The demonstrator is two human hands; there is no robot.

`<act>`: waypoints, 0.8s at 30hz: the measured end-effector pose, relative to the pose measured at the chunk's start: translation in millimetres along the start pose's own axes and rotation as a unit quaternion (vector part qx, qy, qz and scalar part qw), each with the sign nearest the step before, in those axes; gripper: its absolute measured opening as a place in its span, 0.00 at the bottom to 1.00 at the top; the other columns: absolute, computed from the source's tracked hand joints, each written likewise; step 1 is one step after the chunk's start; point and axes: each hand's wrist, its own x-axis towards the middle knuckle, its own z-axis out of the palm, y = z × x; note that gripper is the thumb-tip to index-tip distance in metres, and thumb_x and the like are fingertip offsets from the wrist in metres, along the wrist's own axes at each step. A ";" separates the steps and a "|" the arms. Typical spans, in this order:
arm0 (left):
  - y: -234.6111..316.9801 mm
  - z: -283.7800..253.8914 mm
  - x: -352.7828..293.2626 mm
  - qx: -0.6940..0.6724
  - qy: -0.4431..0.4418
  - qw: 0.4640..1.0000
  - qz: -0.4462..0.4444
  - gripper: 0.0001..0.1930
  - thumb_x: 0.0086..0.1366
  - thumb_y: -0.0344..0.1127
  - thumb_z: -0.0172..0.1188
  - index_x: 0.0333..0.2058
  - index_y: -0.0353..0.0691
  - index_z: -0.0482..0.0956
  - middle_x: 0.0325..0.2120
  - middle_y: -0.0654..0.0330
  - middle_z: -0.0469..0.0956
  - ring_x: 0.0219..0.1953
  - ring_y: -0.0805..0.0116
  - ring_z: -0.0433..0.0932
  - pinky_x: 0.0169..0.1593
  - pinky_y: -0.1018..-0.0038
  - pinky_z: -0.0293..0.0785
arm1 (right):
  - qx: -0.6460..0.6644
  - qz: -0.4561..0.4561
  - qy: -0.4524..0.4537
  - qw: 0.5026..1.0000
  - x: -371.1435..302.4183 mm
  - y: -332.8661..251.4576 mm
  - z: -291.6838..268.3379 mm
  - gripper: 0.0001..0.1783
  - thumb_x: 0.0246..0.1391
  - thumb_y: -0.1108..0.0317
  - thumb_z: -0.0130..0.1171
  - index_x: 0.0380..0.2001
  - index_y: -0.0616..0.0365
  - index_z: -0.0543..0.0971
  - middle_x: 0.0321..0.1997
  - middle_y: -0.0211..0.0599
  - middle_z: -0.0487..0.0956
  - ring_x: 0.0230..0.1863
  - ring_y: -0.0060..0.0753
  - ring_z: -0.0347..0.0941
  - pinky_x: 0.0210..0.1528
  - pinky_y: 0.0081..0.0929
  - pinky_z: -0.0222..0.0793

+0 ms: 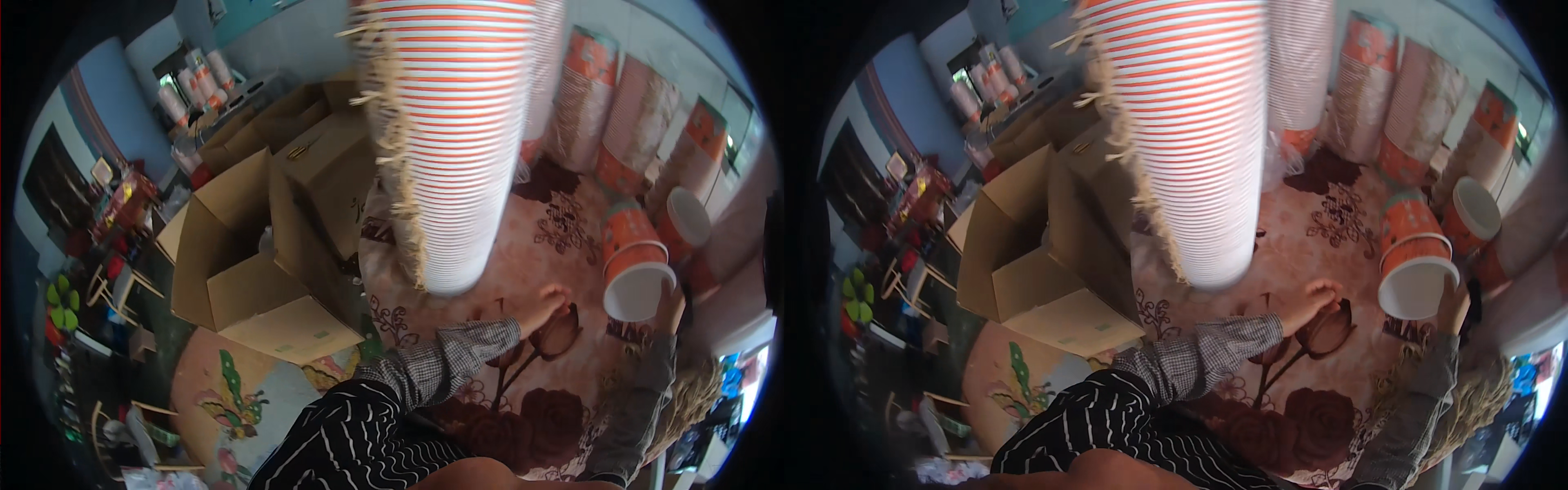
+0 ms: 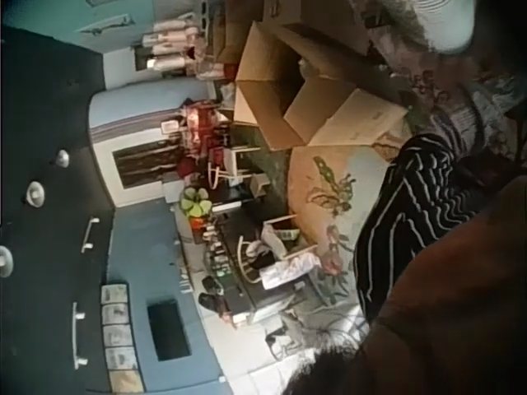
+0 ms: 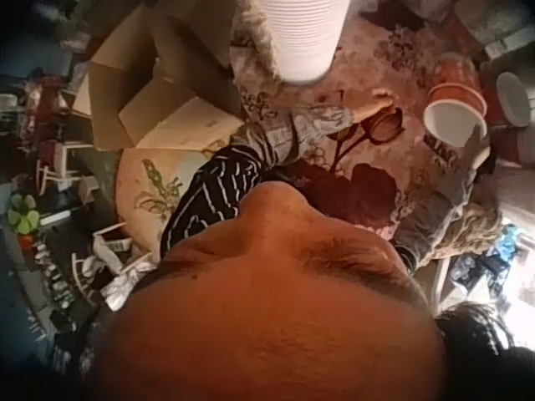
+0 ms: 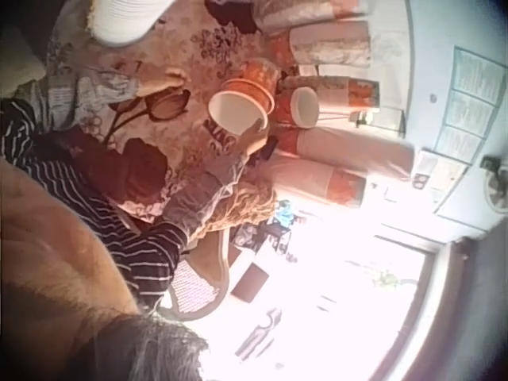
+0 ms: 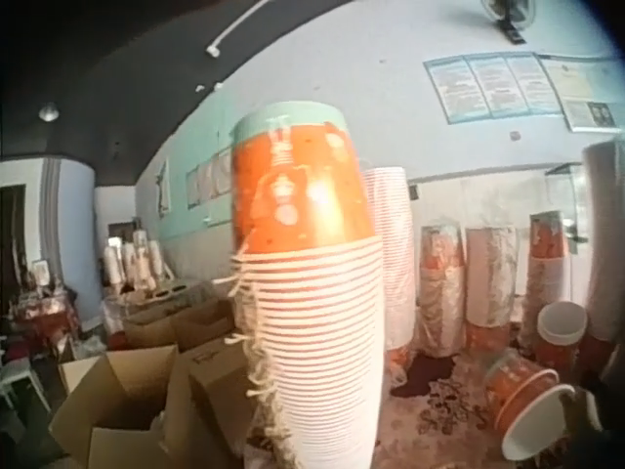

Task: Organizing and packaging stacks of paper cups by tying them with string and placing them in boxes.

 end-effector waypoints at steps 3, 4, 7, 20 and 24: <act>-10.9 8.5 6.1 0.009 -0.013 0.999 0.029 0.10 0.70 0.29 0.49 0.47 0.33 0.73 0.35 0.62 0.77 0.35 0.74 0.79 0.42 0.79 0.77 | 0.043 0.036 -0.029 0.998 -16.5 15.5 6.8 0.21 0.59 0.63 0.58 0.50 0.66 0.73 0.43 0.51 0.81 0.45 0.44 0.78 0.47 0.36 0.71; -15.5 9.6 8.3 -0.003 -0.012 0.999 0.035 0.09 0.69 0.28 0.49 0.45 0.33 0.74 0.34 0.61 0.77 0.33 0.74 0.79 0.40 0.78 0.77 | 0.056 0.029 -0.062 0.996 -20.8 22.0 6.5 0.21 0.56 0.66 0.59 0.51 0.66 0.73 0.44 0.47 0.80 0.45 0.41 0.78 0.48 0.35 0.71; -15.1 8.0 9.9 -0.062 -0.027 0.998 -0.003 0.10 0.70 0.28 0.49 0.47 0.32 0.73 0.34 0.62 0.76 0.33 0.75 0.78 0.40 0.78 0.77 | 0.077 0.046 -0.101 0.991 -29.8 8.8 3.1 0.23 0.50 0.74 0.61 0.51 0.66 0.73 0.45 0.41 0.80 0.45 0.34 0.76 0.48 0.31 0.70; 67.1 36.9 -59.5 0.175 0.004 0.874 0.454 0.09 0.65 0.29 0.57 0.44 0.34 0.76 0.35 0.49 0.79 0.37 0.53 0.80 0.40 0.66 0.76 | 0.001 -0.037 0.145 0.989 -63.0 -71.3 -4.8 0.23 0.62 0.66 0.53 0.56 0.68 0.69 0.54 0.48 0.73 0.54 0.42 0.71 0.57 0.32 0.67; 129.7 14.0 -107.8 0.098 0.082 0.800 0.587 0.12 0.64 0.25 0.58 0.47 0.32 0.75 0.38 0.52 0.79 0.41 0.57 0.78 0.45 0.67 0.74 | 0.281 0.051 -0.015 0.958 -101.9 -188.7 34.2 0.25 0.65 0.64 0.49 0.63 0.61 0.64 0.53 0.36 0.72 0.53 0.30 0.69 0.58 0.29 0.65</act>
